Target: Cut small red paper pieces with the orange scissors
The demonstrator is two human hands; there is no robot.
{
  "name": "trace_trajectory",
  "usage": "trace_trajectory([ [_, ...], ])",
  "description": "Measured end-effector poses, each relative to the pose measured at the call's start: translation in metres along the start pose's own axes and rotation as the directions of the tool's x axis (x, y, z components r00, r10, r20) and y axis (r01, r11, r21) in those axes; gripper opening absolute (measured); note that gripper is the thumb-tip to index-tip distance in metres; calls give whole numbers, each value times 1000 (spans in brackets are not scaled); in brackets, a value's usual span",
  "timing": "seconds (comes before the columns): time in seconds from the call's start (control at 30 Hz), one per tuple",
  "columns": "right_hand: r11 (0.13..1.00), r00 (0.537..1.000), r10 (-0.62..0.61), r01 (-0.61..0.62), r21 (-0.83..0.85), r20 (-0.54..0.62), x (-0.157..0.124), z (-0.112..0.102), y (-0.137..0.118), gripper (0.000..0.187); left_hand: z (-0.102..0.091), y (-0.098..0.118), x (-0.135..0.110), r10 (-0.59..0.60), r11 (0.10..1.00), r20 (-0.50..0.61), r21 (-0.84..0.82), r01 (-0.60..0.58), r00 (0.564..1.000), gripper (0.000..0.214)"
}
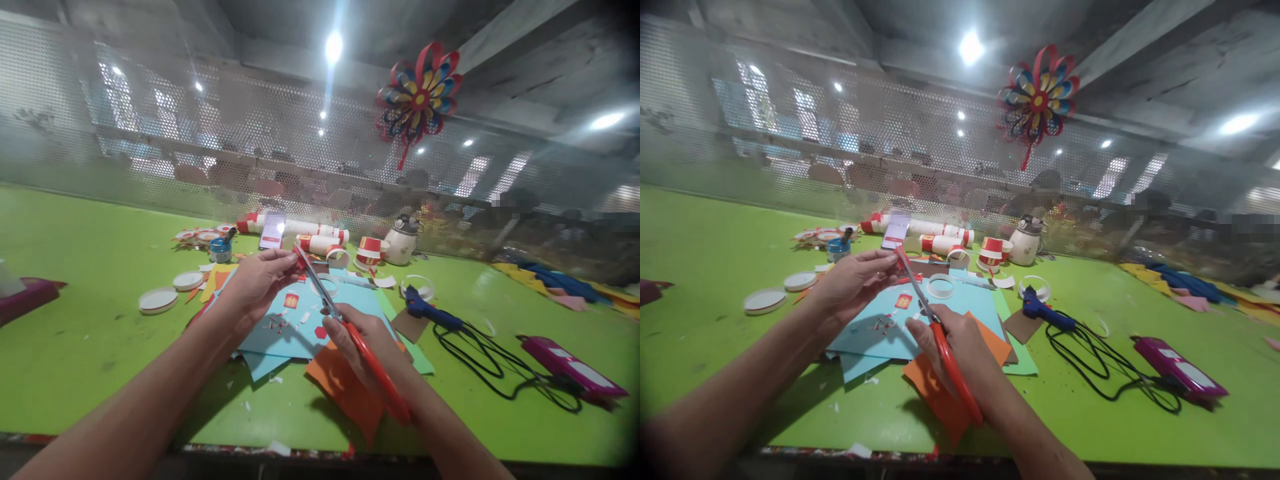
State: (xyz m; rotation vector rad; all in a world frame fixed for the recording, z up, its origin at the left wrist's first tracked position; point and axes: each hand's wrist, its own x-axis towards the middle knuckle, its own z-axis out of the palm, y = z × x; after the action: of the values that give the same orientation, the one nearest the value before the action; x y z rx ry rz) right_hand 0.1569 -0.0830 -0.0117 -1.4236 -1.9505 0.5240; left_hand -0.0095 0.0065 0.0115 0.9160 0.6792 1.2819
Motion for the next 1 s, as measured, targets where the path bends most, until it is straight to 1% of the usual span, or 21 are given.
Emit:
trace_trajectory([
  [0.17, 1000, 1000, 14, -14, 4, -5, -1, 0, -1, 38, -2, -1, 1, 4, 1000, 10, -1, -4, 1000, 7],
  [0.53, 1000, 1000, 13, -13, 17, -11, -1, 1, -2, 40, -1, 0, 0, -13, 1000, -7, 7, 13, 1000, 8],
  [1.0, 1000, 1000, 10, -10, 20, -22, -1, 2, -2, 35, -4, -2, 2, -2, 1000, 10, 5, 2, 1000, 6],
])
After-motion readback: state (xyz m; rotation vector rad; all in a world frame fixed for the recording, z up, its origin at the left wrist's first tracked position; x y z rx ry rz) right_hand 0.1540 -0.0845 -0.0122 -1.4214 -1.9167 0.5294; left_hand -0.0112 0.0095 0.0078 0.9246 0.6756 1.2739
